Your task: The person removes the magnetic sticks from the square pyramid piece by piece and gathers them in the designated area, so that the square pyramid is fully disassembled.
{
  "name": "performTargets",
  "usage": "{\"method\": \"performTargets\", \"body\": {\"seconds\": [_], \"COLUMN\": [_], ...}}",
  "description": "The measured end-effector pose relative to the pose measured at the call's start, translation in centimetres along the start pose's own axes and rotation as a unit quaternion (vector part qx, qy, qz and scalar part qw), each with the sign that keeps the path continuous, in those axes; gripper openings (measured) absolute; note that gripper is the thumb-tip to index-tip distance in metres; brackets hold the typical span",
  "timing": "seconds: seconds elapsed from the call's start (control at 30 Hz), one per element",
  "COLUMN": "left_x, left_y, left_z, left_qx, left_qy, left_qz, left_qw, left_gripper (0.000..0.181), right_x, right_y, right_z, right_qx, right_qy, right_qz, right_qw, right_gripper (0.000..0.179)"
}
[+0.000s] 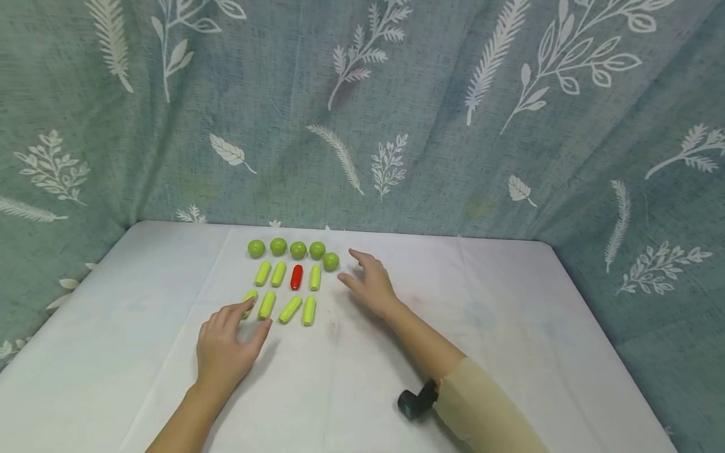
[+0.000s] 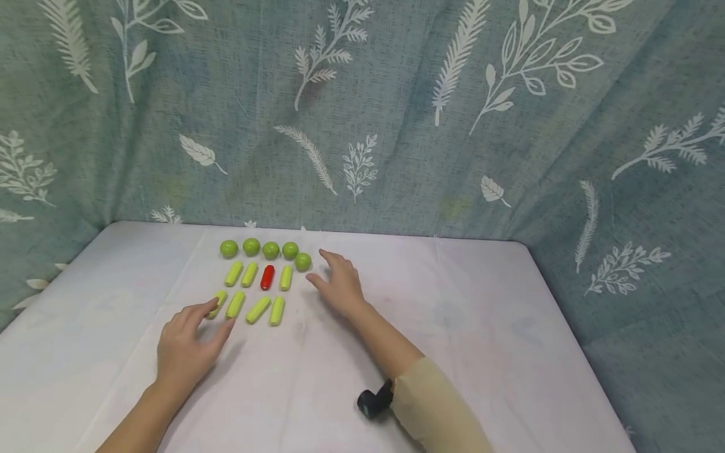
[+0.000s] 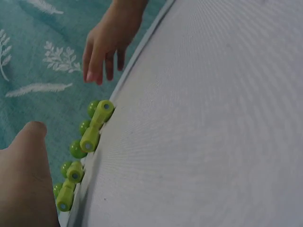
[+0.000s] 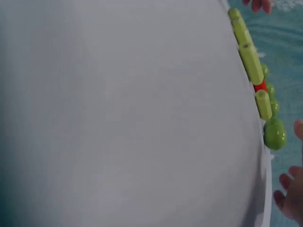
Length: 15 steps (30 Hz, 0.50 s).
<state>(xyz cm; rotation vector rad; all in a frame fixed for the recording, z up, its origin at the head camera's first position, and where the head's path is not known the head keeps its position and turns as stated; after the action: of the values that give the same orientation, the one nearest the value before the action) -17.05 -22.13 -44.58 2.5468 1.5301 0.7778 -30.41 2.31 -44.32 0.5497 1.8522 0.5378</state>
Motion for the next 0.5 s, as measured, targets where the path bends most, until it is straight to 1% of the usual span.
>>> {"method": "performTargets", "body": {"seconds": [0.1,0.17,0.23,0.33,0.5], "left_x": [-0.3,-0.3,-0.3,-0.5,-0.5], "left_y": [0.1,0.1,0.1,0.2,0.2], "left_z": [0.1,0.1,0.1,0.1,0.1], "left_qx": [0.003,0.005,0.006,0.007,0.005], "left_qy": [0.0,0.004,0.006,0.011,0.021], "left_qz": [0.005,0.008,0.01,0.008,0.002], "left_qw": [1.0,0.9999,0.9999,0.9999,0.9998], "left_gripper": [0.046,0.046,0.046,0.046,0.046], "right_x": [-0.5,-0.7,-0.8,-0.5,0.6], "right_y": [-1.8,-2.7,-3.2,-3.4,-3.2], "right_z": [-2.7,-3.8,-4.4,-5.0,-5.9], "right_qx": [-0.028,-0.048,-0.059,-0.063,-0.035], "right_qy": [0.001,0.002,0.0,-0.017,-0.044], "right_qz": [0.047,0.071,0.084,0.069,0.021], "right_qw": [0.9985,0.9964,0.9947,0.9955,0.9982], "right_gripper": [0.063,0.06,0.054,0.045,0.044]}}
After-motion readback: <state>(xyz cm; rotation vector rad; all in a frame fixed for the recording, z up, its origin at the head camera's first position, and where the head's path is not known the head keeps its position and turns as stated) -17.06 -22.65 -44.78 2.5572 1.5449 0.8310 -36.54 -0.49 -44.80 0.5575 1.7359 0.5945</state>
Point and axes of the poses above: each hand's wrist, its own z-axis away from the middle knuckle, its own y-axis out of the back of the hand, x = y × z, the point moved 3 cm from there along -z, towards the middle knuckle, and after that the axes turned 15 degrees about x, right-handed, at the moved point
